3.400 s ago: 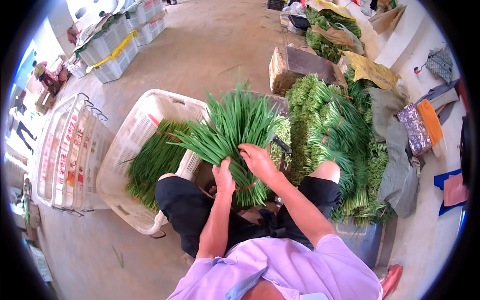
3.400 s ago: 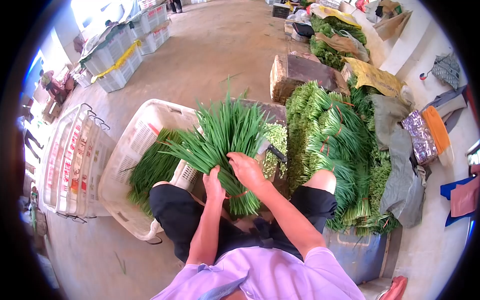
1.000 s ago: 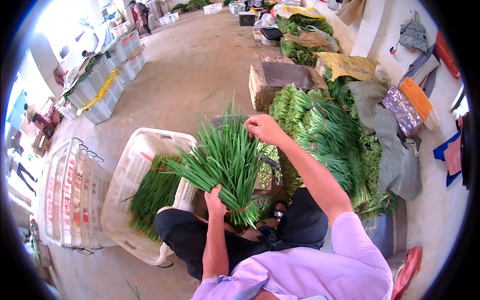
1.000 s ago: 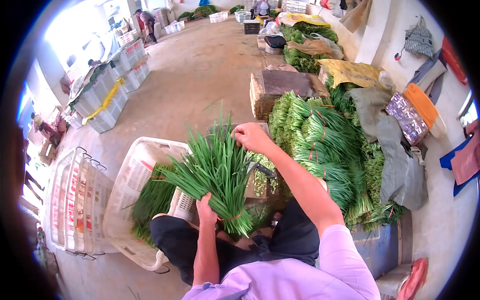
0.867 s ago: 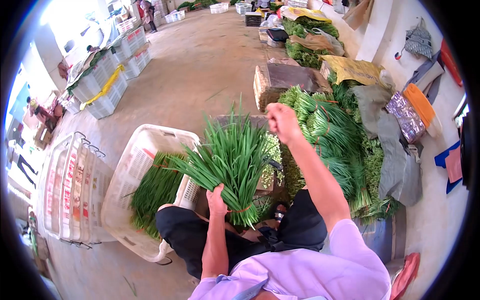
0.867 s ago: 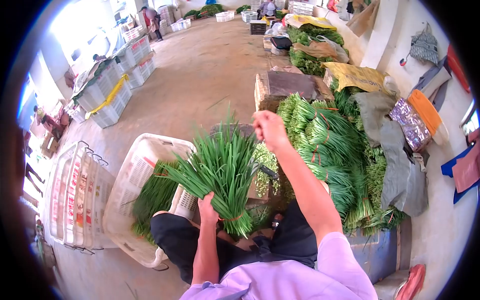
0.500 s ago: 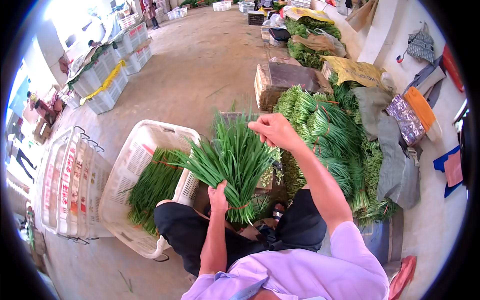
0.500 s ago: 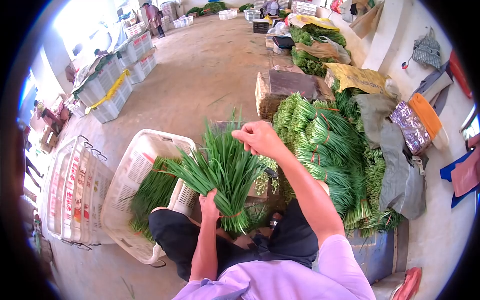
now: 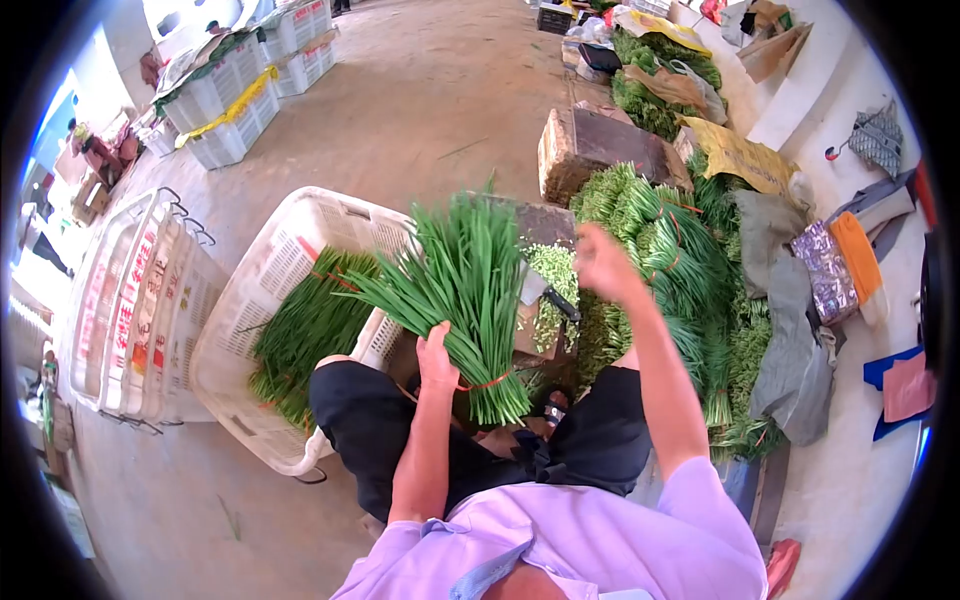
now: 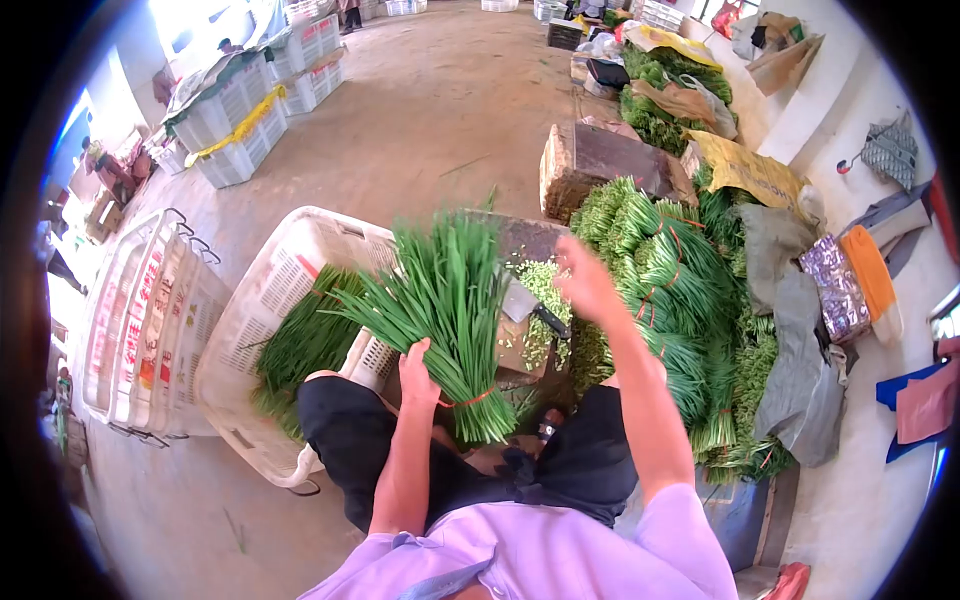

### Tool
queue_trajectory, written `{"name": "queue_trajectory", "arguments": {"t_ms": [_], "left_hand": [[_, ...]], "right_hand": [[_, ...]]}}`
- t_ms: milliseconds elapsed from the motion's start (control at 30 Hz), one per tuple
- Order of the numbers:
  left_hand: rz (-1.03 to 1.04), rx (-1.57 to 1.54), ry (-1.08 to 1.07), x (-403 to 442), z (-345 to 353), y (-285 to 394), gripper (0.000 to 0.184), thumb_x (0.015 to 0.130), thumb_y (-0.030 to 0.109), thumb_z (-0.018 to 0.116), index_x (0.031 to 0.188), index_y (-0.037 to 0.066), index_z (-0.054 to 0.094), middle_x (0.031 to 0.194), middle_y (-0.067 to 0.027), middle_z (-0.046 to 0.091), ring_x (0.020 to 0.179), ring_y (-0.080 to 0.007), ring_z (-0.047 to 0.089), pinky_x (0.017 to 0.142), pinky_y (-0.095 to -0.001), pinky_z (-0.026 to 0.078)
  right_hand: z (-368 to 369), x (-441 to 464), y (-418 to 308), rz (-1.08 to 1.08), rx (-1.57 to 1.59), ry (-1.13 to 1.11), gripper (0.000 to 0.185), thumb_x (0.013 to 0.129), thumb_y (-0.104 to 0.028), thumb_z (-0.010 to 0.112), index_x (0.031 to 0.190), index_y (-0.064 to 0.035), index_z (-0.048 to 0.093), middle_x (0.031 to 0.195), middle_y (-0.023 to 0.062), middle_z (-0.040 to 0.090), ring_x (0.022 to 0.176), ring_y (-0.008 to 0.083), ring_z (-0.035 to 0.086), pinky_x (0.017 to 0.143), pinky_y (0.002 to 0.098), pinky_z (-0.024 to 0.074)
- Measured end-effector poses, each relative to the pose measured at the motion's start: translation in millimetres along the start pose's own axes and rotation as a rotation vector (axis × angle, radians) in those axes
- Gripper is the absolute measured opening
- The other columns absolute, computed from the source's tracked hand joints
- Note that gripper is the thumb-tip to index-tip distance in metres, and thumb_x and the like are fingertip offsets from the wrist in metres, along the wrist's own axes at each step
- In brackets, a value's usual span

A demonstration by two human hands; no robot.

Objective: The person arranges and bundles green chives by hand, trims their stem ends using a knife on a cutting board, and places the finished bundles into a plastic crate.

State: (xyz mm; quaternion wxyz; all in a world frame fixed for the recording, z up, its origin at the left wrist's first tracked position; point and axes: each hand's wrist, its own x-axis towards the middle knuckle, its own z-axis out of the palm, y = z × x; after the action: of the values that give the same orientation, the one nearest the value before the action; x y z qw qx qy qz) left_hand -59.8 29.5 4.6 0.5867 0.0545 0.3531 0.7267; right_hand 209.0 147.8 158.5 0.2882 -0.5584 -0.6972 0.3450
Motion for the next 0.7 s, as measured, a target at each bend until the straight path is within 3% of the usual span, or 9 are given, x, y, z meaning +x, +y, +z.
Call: {"name": "queue_trajectory", "arguments": {"t_ms": [33, 67, 133, 200, 267, 333, 367, 500, 700], "left_hand": [[-0.002, -0.015, -0.01, 1.1, -0.2, -1.3, 0.026, 0.089, 0.005, 0.058, 0.115, 0.0, 0.061, 0.104, -0.0072, 0.066, 0.092, -0.0223, 0.067, 0.083, -0.0388, 0.056], [-0.007, -0.017, -0.008, 1.6, 1.2, -2.9, 0.026, 0.089, 0.005, 0.058, 0.115, 0.0, 0.061, 0.104, -0.0072, 0.066, 0.092, -0.0223, 0.067, 0.083, -0.0388, 0.056], [0.022, -0.036, -0.051, -1.5, 6.1, -6.4, 0.027, 0.091, 0.006, 0.058, 0.117, 0.0, 0.059, 0.105, -0.0077, 0.066, 0.093, -0.022, 0.066, 0.083, -0.0385, 0.056], [0.03, -0.01, -0.041, -2.5, 3.4, -12.0, 0.026, 0.091, 0.005, 0.06, 0.117, 0.0, 0.059, 0.106, -0.0076, 0.066, 0.093, -0.021, 0.066, 0.082, -0.0377, 0.056], [0.046, 0.086, 0.018, -12.6, 9.6, -9.7, 0.026, 0.092, 0.005, 0.061, 0.117, 0.0, 0.06, 0.105, -0.0069, 0.067, 0.092, -0.0191, 0.066, 0.08, -0.0355, 0.055], [0.075, 0.091, -0.028, -10.0, 1.2, -14.4, 0.023, 0.092, 0.004, 0.061, 0.114, 0.001, 0.062, 0.104, -0.006, 0.068, 0.091, -0.017, 0.066, 0.078, -0.0328, 0.054], [0.075, 0.104, -0.046, -9.2, -1.7, -16.3, 0.021, 0.092, 0.004, 0.061, 0.113, 0.001, 0.063, 0.105, -0.0054, 0.068, 0.091, -0.0159, 0.065, 0.079, -0.0318, 0.053], [0.111, 0.099, -0.05, -12.4, -0.5, -14.6, 0.018, 0.093, 0.004, 0.061, 0.11, 0.002, 0.066, 0.105, -0.0027, 0.068, 0.092, -0.0122, 0.063, 0.08, -0.0298, 0.051], [0.089, 0.084, -0.09, -15.0, 1.9, -15.4, 0.017, 0.093, 0.003, 0.061, 0.108, 0.003, 0.067, 0.103, -0.0012, 0.068, 0.09, -0.0106, 0.063, 0.079, -0.0286, 0.05]], "right_hand": [[22.5, -12.7, 39.4, -0.084, -0.394, -0.058, 0.072, 0.086, -0.019, 0.073, 0.147, -0.0001, 0.039, 0.132, 0.0247, 0.059, 0.097, 0.0278, 0.07, 0.087, 0.0402, 0.0565], [36.8, -33.5, 18.2, 0.161, -0.204, -0.206, 0.078, 0.084, -0.024, 0.075, 0.149, -0.0002, 0.037, 0.134, 0.0252, 0.058, 0.113, 0.0321, 0.066, 0.094, 0.0402, 0.0531], [82.1, -63.0, 11.1, 0.03, -0.07, -0.02, 0.078, 0.081, -0.024, 0.081, 0.144, 0.0025, 0.042, 0.125, 0.0228, 0.063, 0.102, 0.0285, 0.068, 0.088, 0.0385, 0.0547], [114.4, -81.2, -17.9, -0.24, -0.001, 0.254, 0.03, 0.086, -0.013, 0.076, 0.111, -0.0003, 0.064, 0.101, 0.0165, 0.066, 0.08, 0.0279, 0.069, 0.071, 0.0374, 0.0562], [139.4, -84.1, -32.5, -0.666, -0.006, 0.286, 0.019, 0.086, -0.005, 0.073, 0.103, 0.0002, 0.066, 0.094, 0.0139, 0.066, 0.075, 0.029, 0.067, 0.068, 0.0372, 0.0562], [160.9, -76.7, -38.0, -0.727, 0.001, 0.206, 0.018, 0.088, -0.003, 0.069, 0.105, -0.0005, 0.065, 0.09, 0.0135, 0.066, 0.075, 0.0332, 0.066, 0.07, 0.0404, 0.0562], [163.2, -72.0, -36.0, -0.594, -0.007, 0.097, 0.021, 0.087, -0.001, 0.068, 0.108, -0.0003, 0.066, 0.092, 0.016, 0.066, 0.084, 0.0365, 0.066, 0.073, 0.0409, 0.0548], [163.8, -54.2, -21.2, -0.579, -0.115, 0.093, 0.02, 0.089, -0.003, 0.065, 0.109, 0.0006, 0.066, 0.094, 0.0184, 0.064, 0.09, 0.0382, 0.064, 0.079, 0.0429, 0.0533], [159.2, -54.0, -17.3, -0.598, -0.223, 0.047, 0.017, 0.09, -0.011, 0.065, 0.106, -0.0058, 0.068, 0.095, 0.0115, 0.063, 0.088, 0.033, 0.064, 0.076, 0.0423, 0.0539]]}}
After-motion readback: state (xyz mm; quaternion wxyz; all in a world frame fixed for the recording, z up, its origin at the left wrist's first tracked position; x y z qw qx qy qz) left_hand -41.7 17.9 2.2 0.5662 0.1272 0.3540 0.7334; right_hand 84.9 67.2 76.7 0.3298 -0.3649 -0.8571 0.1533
